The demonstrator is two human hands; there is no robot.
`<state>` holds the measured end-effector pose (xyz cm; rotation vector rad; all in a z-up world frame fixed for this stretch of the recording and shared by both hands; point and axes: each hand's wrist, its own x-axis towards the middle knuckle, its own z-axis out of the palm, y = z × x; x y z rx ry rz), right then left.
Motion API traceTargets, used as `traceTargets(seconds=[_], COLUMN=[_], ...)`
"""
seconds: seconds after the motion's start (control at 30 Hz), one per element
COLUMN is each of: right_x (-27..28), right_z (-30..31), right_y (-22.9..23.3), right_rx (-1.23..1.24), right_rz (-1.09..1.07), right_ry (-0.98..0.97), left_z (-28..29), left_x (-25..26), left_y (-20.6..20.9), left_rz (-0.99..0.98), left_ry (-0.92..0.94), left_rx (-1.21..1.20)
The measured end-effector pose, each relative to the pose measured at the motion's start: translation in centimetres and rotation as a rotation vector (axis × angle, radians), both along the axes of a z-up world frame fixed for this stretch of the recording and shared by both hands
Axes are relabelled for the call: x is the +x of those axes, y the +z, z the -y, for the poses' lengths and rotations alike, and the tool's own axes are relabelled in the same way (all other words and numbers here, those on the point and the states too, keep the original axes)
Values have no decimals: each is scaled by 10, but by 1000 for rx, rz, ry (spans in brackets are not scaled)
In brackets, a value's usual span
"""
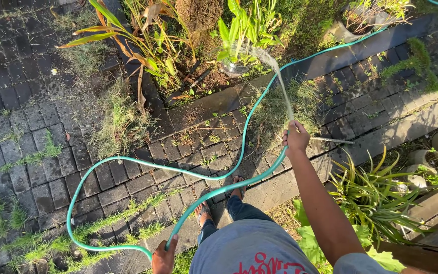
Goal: Watering various potted and garden plants with a hose.
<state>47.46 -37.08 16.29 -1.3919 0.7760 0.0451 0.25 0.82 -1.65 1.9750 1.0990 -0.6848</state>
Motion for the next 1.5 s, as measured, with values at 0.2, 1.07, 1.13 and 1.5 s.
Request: traceTargets(seconds=[0.2,1.07,1.13,1.5], right_x=[11,4,4,6], right_z=[7,7,9,11], right_y=[8,21,22,24], right_rx=[35,8,14,1], right_rz=[61,16,10,12], right_ry=[20,-7,4,-21], left_z=[-1,0,0,3], left_x=[10,10,12,13], left_y=[14,11,11,13], left_rz=[-22,21,16,30], left_ry=[21,11,8,14], left_rx=[-24,-35,-23,-47])
